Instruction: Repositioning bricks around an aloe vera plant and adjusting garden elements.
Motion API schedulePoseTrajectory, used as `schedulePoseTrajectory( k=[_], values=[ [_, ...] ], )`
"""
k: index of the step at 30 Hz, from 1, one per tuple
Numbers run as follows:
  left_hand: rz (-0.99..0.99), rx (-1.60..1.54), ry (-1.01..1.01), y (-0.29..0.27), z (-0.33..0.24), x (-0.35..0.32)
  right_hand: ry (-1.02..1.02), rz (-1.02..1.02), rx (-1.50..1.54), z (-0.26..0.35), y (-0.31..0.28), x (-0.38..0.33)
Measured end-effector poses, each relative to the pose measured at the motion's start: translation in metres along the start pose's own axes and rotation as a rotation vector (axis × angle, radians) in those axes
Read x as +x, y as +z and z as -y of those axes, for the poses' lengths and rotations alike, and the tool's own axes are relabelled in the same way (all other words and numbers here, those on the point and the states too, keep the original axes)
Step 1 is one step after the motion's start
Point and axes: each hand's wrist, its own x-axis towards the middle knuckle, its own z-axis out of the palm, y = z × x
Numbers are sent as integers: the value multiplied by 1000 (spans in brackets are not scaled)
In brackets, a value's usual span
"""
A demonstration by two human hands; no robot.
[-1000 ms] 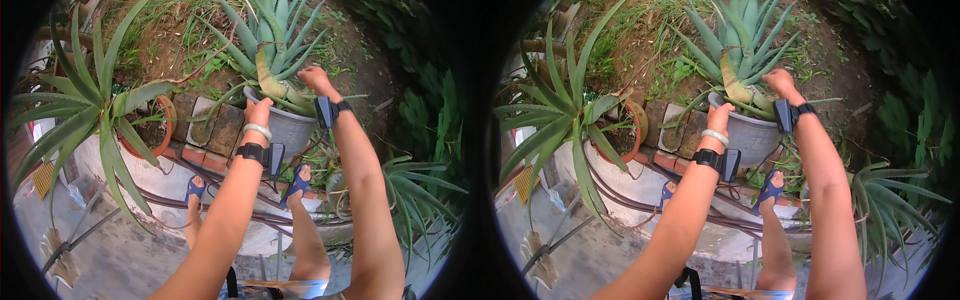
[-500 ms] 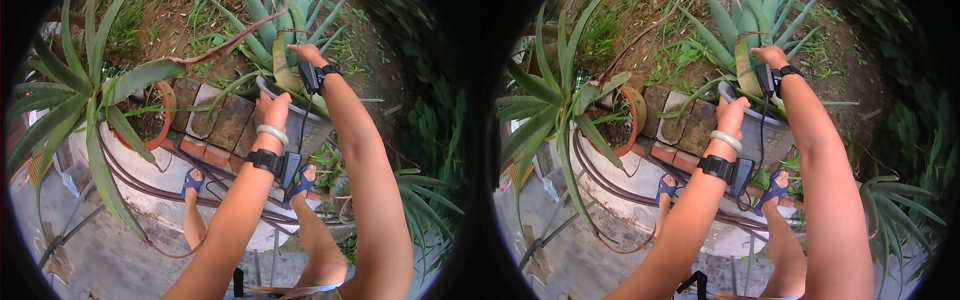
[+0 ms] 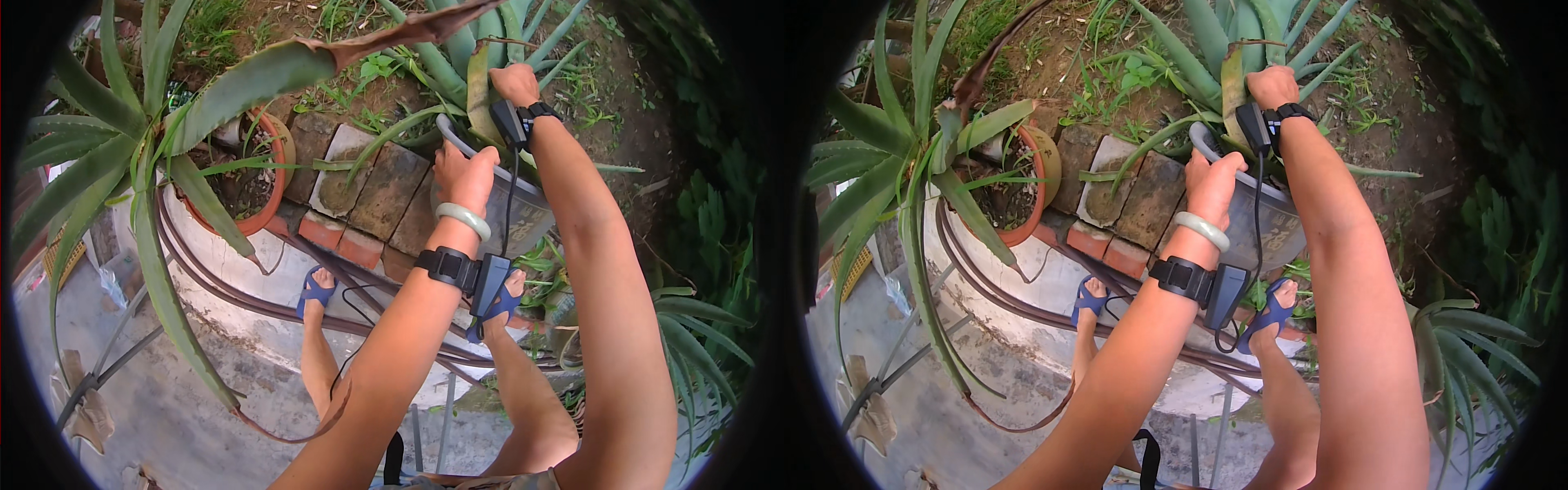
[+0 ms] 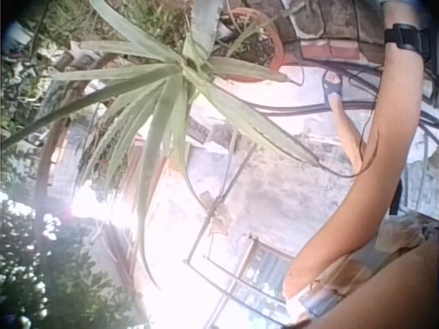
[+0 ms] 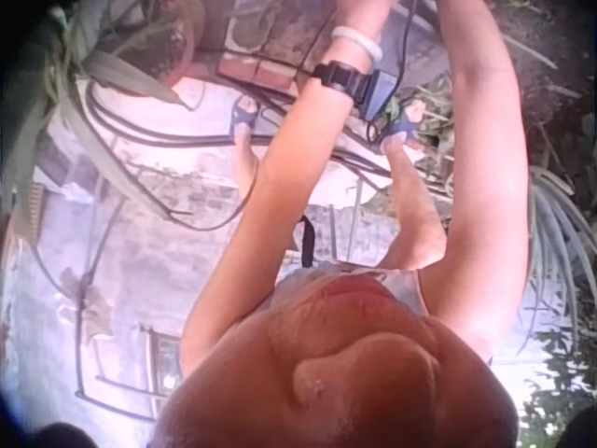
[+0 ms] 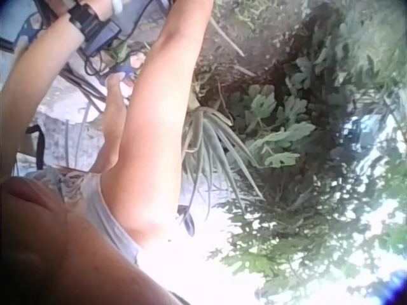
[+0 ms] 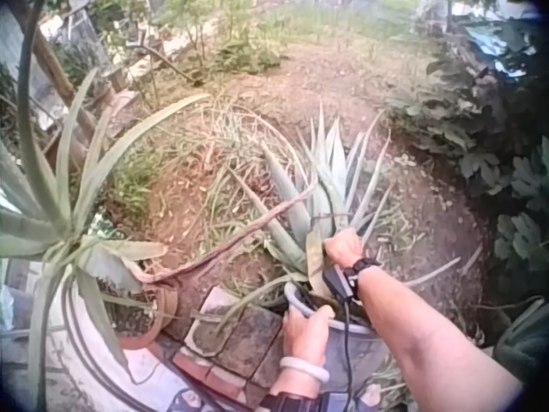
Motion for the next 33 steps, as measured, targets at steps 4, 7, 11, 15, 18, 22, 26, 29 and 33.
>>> schedulePoseTrajectory(
  k=[4, 7, 11, 15, 18, 22, 26, 29, 33],
  values=[
    [0, 5, 8, 2, 1, -1, 30, 19, 24, -1, 6, 15],
    [-27, 11, 47, 2, 4, 1, -10, -10, -13, -3, 13, 18],
    [-5, -22, 46, 0, 5, 2, -105, 33, -30, -5, 10, 17],
    [-1, -4, 31, 2, 1, -1, -61, 20, -26, -12, 9, 25],
    [-3, -11, 36, -2, 4, -3, -11, -62, -2, -9, 8, 11],
    [15, -53, 33, -7, 7, -5, 21, -38, 27, -7, -1, -4],
    [10, -73, 80, -12, 13, -8, 59, -93, 76, -4, -4, -18],
    [24, -83, 83, -18, 11, -13, 76, -124, 101, -4, -6, -27],
    [43, -61, 68, -22, 10, -18, 86, -132, 108, -6, -9, -34]
  ],
)
